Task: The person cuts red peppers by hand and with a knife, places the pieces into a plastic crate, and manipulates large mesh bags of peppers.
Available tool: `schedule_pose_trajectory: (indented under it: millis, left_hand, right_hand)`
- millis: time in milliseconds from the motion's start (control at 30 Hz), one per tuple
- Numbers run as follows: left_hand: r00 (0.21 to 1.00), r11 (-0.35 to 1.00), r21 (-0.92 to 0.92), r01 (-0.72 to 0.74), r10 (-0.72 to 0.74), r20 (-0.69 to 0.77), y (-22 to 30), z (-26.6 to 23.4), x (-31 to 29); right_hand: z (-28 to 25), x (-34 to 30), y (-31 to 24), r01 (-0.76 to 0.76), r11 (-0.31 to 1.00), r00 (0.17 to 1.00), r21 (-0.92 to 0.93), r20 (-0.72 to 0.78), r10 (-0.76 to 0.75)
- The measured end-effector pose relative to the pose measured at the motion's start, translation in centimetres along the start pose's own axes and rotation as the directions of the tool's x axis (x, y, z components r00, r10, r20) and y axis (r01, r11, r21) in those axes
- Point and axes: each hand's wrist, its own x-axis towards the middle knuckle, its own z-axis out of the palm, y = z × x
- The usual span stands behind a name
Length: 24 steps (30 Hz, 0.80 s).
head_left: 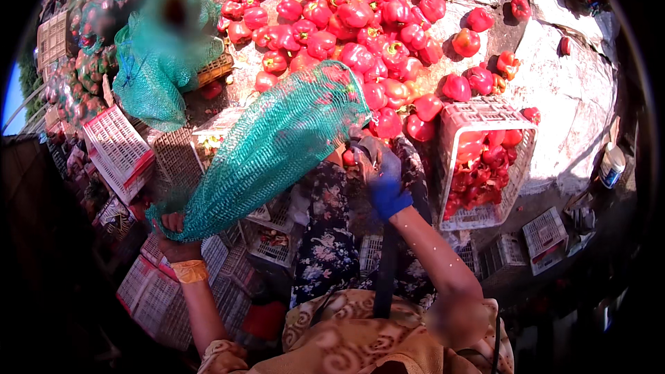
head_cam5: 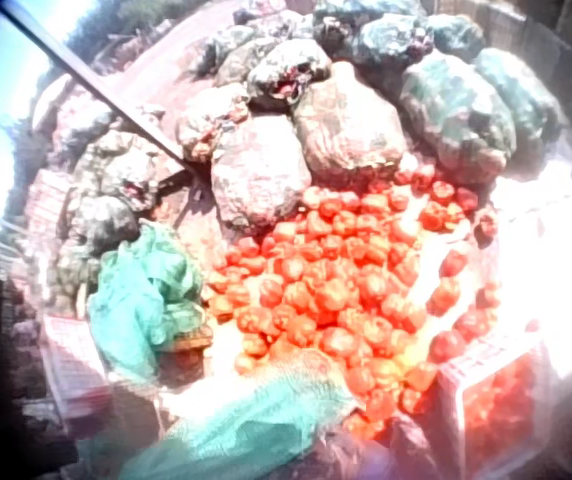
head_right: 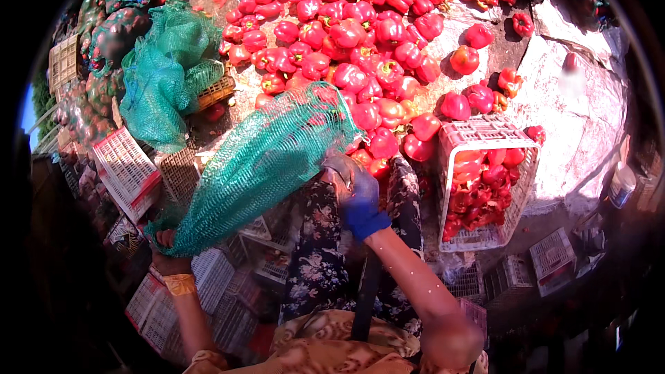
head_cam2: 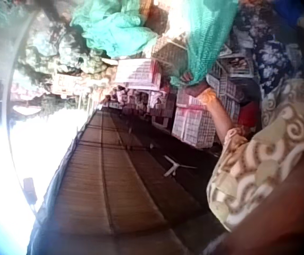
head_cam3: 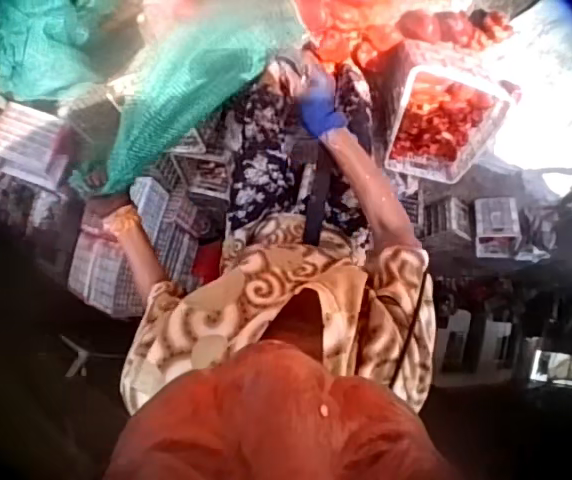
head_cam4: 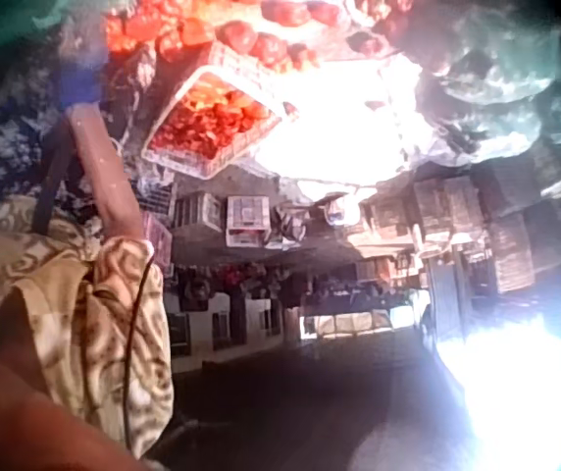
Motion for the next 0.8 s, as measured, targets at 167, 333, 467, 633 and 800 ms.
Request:
schedule_pose_trajectory:
  millis: [167,333,467,633,800]
  left_hand:
    - [0.99,0.987,0.133,0.084,-0.068,-0.123,2.9,-8.5,3.0]
    - [0.976,0.965,0.212,0.152,-0.112,-0.189,3.4,-13.2,4.9]
    - [0.788,0.794,0.569,0.217,0.201,-0.581,2.4,-10.9,5.7]
    - [0.832,0.598,0.724,0.345,0.163,-0.531,17.2,-11.0,1.7]
    - [0.816,0.552,0.788,0.272,0.301,-0.493,26.9,-7.4,0.5]
  right_hand:
    - [-4.0,6.0,11.5,-0.162,0.866,0.986,-0.474,-0.115,0.121]
    - [-0.1,12.2,18.1,0.096,0.709,0.987,-0.699,0.16,0.025]
    - [3.9,15.7,20.4,0.177,0.562,0.938,-0.808,0.312,0.153]
    - [7.2,17.2,23.2,0.255,0.375,0.897,-0.891,0.363,0.253]
    - [6.5,18.0,22.3,0.188,0.404,0.888,-0.895,0.331,0.319]
